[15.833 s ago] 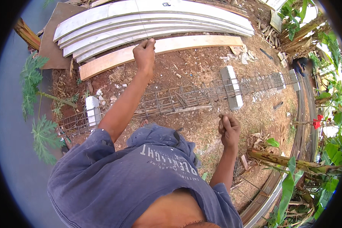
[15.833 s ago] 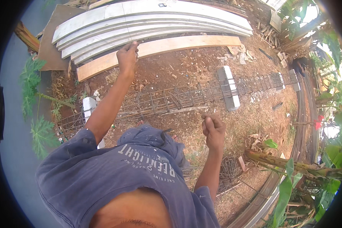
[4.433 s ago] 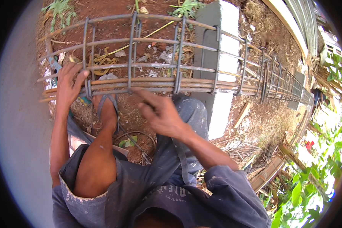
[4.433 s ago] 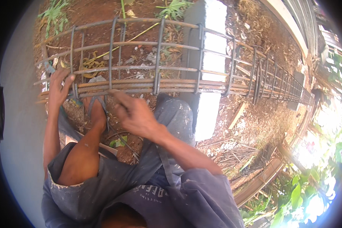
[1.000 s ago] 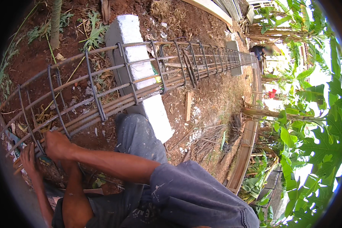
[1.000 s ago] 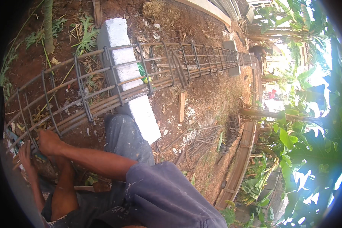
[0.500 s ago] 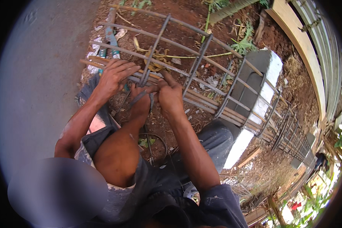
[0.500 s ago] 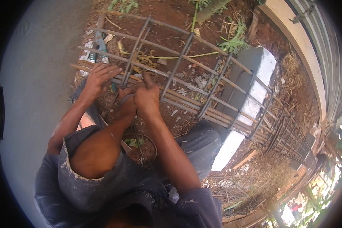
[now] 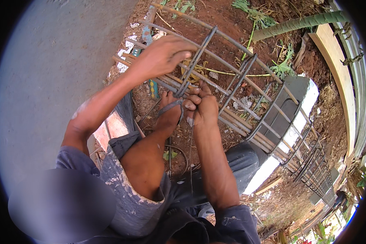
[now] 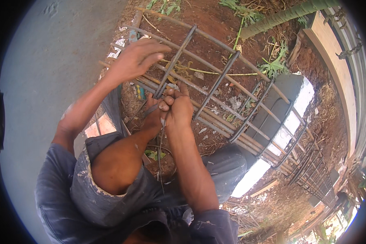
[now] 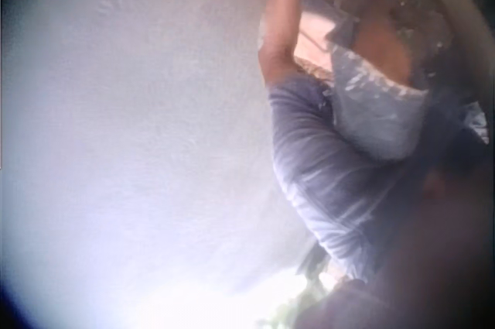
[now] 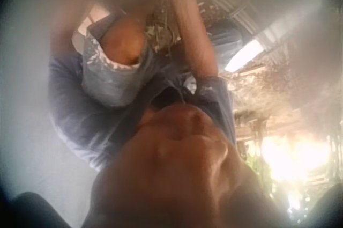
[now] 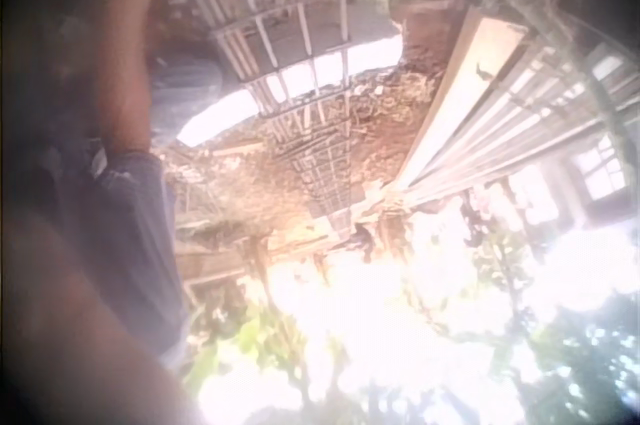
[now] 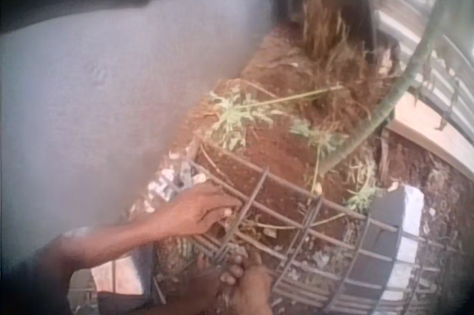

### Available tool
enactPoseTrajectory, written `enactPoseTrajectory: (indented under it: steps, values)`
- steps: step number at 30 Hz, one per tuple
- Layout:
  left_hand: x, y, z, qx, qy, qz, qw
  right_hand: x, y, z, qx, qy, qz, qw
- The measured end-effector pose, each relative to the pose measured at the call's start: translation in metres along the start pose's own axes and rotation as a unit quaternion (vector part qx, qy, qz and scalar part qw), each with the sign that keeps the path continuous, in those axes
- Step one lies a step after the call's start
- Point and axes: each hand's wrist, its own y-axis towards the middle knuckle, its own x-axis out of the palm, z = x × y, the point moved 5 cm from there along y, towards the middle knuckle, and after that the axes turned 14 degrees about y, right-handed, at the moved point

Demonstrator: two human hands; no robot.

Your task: The person assembles a rebar cage by tying intersecting steel bars together with wire. They repeatedly pick up wire, wrap it around the intersections, and twist it to secure the structure.

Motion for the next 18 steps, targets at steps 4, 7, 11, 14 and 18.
enactPoseTrajectory:
  steps: [4,7,11,14,18]
  values:
    - [0.018,0.025,0.017,-0.007,0.044,-0.101,0.994,0.001,0.007,0.003,-0.004,0.000,-0.005,1.000]
    - [0.032,0.027,0.019,0.003,0.095,-0.224,0.970,0.006,0.009,0.004,0.000,-0.001,0.013,1.000]
    - [0.055,0.025,0.014,-0.018,0.063,-0.272,0.960,0.008,0.004,0.005,0.008,-0.004,0.028,1.000]
    - [0.069,0.033,0.007,-0.090,-0.079,-0.265,0.957,0.005,0.010,0.001,0.005,-0.040,0.008,0.999]
    - [0.081,0.035,0.015,-0.145,-0.203,-0.179,0.952,-0.003,0.007,-0.006,-0.020,-0.152,-0.029,0.988]
